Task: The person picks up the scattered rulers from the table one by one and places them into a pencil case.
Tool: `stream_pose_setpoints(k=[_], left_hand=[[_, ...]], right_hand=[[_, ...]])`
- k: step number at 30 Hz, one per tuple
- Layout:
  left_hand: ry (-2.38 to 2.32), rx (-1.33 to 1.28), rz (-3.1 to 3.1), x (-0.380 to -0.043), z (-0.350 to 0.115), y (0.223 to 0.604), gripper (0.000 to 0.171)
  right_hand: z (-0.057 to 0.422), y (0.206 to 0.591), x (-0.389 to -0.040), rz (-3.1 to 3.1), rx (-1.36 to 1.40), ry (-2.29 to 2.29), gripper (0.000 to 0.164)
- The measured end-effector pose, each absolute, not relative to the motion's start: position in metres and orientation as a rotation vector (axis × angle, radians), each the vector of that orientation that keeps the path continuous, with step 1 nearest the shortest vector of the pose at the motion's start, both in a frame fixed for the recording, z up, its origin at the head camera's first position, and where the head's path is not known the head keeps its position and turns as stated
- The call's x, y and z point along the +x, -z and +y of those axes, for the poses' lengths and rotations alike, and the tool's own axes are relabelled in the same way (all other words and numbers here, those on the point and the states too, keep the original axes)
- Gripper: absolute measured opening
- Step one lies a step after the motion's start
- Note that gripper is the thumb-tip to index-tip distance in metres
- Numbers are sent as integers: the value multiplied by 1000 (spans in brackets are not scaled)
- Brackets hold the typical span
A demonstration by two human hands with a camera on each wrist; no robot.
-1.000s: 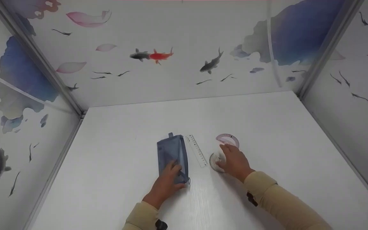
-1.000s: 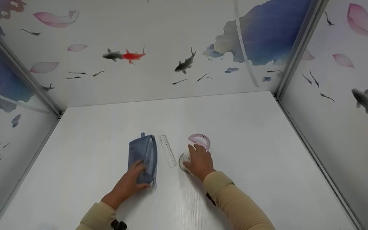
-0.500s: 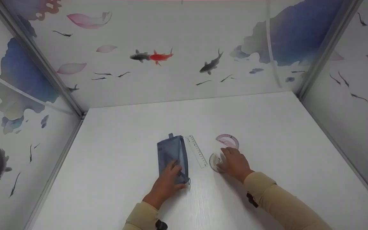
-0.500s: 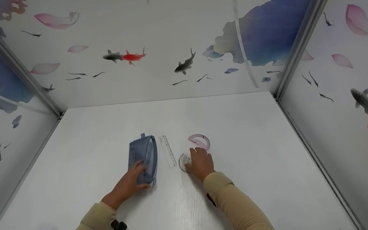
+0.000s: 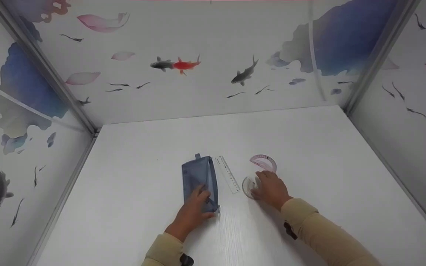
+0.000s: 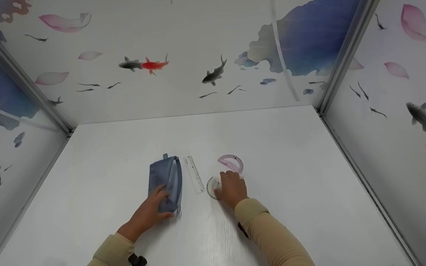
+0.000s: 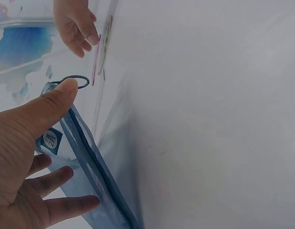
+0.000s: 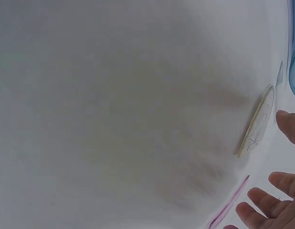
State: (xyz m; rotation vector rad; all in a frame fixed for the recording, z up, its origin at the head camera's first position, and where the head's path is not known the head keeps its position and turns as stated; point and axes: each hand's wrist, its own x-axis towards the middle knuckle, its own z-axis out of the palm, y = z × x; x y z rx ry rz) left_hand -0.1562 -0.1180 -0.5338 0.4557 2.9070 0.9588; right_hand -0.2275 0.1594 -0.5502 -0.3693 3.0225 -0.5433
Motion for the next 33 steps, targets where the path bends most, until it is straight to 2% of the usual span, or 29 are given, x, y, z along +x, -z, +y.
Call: stream_pose_setpoints(k=[21,33], left_hand=[[-923,441,2920,-158,-117,537,60],[-922,471,2939,-157,-118,538,57]], right_hand=[[147,552,-224,2992,-391,616,54],[142,555,-224,3010,-373,609,49]])
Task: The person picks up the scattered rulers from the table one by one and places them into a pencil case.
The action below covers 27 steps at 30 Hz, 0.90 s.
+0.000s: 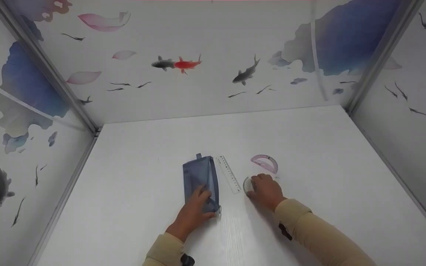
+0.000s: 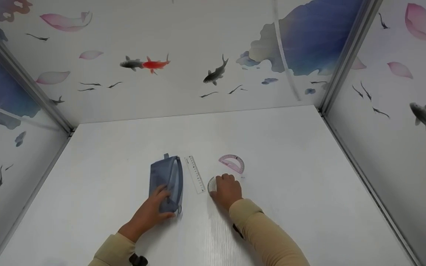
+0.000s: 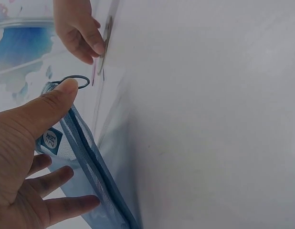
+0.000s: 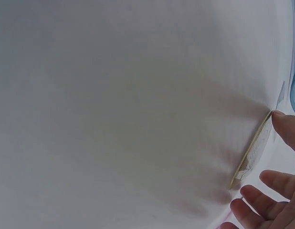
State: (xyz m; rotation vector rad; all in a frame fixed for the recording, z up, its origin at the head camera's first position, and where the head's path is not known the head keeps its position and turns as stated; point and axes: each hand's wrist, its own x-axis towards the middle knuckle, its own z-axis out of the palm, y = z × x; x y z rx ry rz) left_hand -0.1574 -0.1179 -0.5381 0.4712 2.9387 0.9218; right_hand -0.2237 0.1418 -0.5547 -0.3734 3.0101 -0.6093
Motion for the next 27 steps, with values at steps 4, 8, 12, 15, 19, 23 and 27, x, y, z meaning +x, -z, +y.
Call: stream_pose_setpoints(k=[4,8,12,15,19,23,27], left_hand=[[-926,478,2940,-158,-118,539,57],[-921,470,2941,-158,-118,540,58],[-921,484,2944,-157,-117,537,55],[-926,495,2947,-157,-117,535,52],[-930,502,2950,-157,-118,537,53],[-936,511,2947,-157,-118,537,53],[-939,505,2940,-157,-118,537,54]], right_hand=[[140,555,-223,3017,-364,600,47],[138,553,-223,3014,-351,601,47],[138,555,-226,3035,-357,575,44],[138,554,-228,3043,-359,536,42],[137,552,-229,3032,-355,502,43],[136,552,-230,3021,-355,503,37],[136,552,-231,3004,-338,533,31]])
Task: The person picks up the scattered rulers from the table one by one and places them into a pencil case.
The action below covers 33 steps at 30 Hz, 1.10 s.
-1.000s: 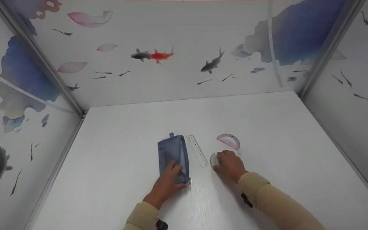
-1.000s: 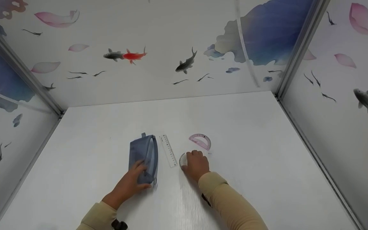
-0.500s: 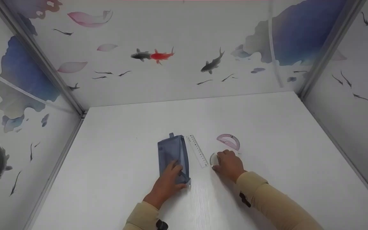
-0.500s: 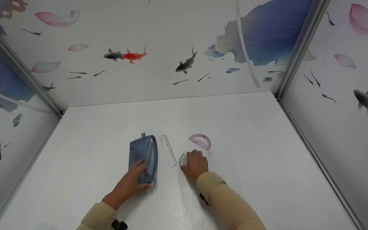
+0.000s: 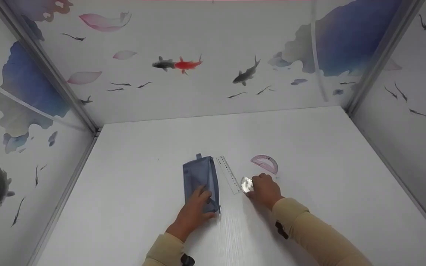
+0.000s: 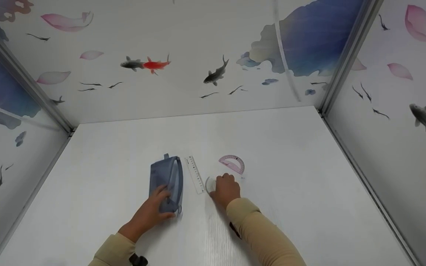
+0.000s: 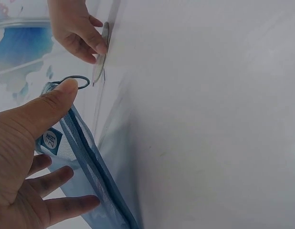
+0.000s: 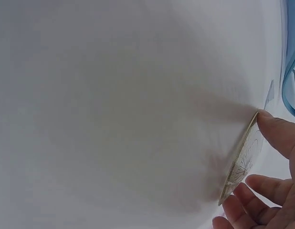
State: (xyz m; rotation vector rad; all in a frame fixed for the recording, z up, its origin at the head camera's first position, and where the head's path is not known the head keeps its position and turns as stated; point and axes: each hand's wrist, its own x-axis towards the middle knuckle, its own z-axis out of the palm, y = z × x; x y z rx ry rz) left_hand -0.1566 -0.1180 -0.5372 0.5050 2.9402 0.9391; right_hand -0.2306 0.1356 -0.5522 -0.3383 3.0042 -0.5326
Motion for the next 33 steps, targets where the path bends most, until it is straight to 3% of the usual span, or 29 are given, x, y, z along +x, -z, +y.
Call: stream_pose_setpoints(k=[20,28,33], left_hand=[[-930,455,2934,-159,-117,535,52],[-934,468,2937,-158,-117,535,53],[-927,472,2939,-157,-117,536,55]], right_hand=[[136,547,-232,2942,-263,624,29],[142,550,-233,2903,-226,780,48],[143,551,-233,2859,-171,857,50]])
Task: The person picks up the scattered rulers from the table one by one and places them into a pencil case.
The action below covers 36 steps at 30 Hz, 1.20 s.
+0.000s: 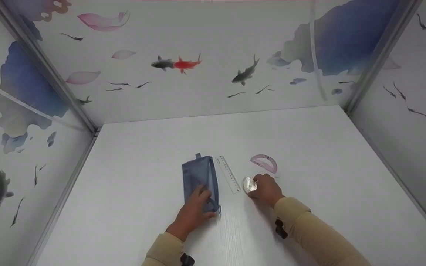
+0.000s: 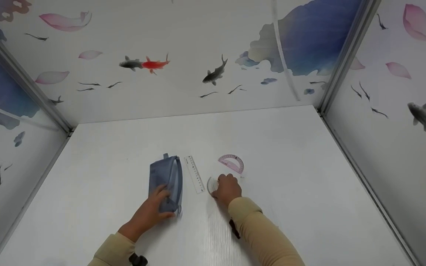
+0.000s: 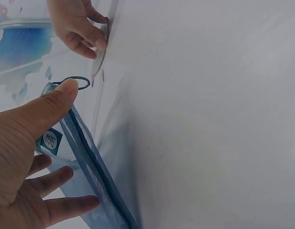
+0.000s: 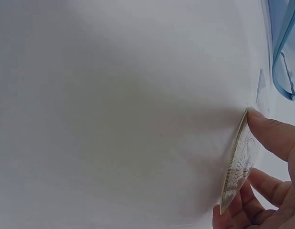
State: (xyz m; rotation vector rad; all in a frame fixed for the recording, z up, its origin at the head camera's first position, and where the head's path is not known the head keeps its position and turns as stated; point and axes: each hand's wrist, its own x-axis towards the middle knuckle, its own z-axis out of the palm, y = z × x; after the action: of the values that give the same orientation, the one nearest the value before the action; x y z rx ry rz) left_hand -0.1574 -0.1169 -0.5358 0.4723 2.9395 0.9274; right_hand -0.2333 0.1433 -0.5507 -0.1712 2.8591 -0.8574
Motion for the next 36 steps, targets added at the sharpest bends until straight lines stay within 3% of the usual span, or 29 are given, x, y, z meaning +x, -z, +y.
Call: stream_pose_setpoints(k=[7,36], left_hand=[[-929,446,2932,-157,-117,536,58],[-975,493,2920,-158,-117,537,55]], right_hand=[[144,550,-236,2762,-25,968,50],[154,546,-234,2639,44,1235,27]])
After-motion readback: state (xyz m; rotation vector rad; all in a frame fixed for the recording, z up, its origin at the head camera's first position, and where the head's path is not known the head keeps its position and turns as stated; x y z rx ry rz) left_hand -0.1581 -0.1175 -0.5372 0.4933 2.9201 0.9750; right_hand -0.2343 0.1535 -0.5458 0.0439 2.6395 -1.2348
